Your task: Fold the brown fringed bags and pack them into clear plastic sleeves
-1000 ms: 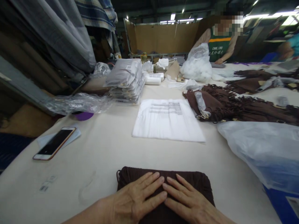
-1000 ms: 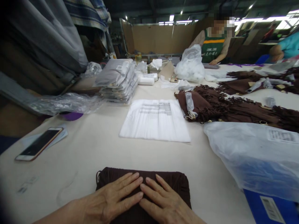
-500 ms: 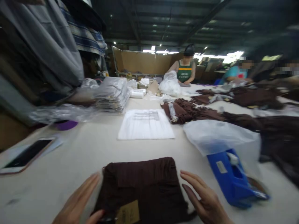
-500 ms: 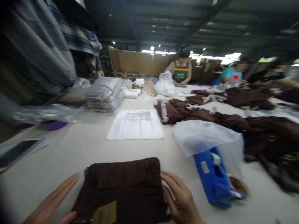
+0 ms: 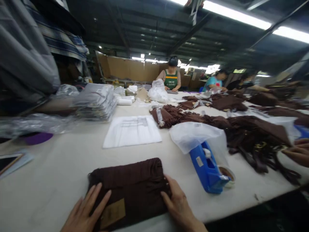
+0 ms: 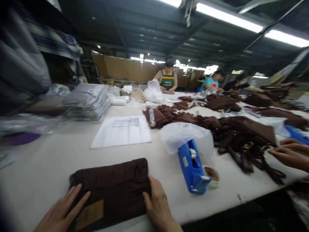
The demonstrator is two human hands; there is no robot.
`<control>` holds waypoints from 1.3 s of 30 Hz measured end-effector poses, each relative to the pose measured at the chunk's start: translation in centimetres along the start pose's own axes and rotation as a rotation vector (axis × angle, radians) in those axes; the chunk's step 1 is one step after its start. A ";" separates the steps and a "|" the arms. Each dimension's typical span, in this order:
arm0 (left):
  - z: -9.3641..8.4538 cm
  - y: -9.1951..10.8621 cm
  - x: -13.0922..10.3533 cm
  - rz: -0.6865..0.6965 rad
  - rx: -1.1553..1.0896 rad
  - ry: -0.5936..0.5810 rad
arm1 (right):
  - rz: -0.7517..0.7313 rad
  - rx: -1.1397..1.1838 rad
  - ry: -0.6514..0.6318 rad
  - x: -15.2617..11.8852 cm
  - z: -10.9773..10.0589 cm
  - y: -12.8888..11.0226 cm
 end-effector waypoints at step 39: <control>-5.0 1.5 -0.7 -0.934 -0.229 -0.393 | -0.765 -0.078 -0.073 2.7 6.9 -12.9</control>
Point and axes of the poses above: each hand's wrist, its own x-axis towards the middle knuckle, its own z-axis out of the palm, y = z × x, the point moved 3 cm from there along x, towards the middle knuckle
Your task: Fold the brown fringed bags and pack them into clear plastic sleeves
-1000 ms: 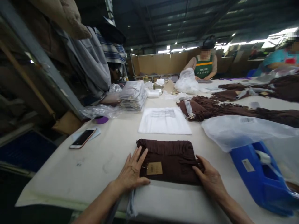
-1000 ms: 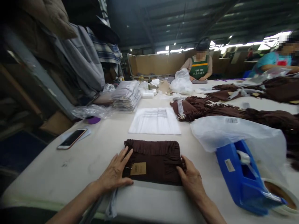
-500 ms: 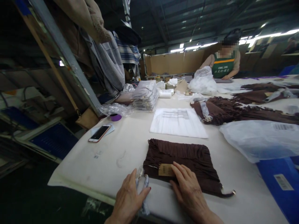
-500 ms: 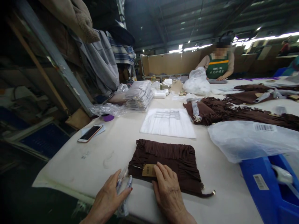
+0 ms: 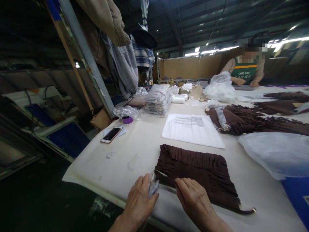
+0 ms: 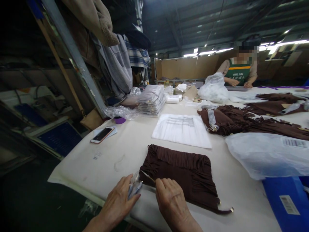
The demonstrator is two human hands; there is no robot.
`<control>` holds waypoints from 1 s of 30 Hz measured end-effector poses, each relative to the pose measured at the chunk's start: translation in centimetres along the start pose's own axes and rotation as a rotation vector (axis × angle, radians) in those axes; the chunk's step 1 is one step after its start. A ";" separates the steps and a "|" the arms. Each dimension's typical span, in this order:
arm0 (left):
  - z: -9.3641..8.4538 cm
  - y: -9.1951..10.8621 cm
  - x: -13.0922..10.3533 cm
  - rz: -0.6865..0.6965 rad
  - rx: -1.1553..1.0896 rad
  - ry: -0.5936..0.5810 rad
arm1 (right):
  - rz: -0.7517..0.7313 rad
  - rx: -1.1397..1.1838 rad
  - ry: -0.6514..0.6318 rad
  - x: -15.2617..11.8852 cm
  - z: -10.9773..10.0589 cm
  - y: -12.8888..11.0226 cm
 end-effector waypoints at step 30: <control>-2.1 -5.6 4.6 -0.225 -0.279 0.091 | -0.439 0.002 -0.227 2.9 6.3 -5.8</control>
Point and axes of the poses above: each hand's wrist, its own x-axis towards the middle knuckle, its own z-axis out of the palm, y = z × x, the point moved 3 cm from there along x, towards the middle knuckle
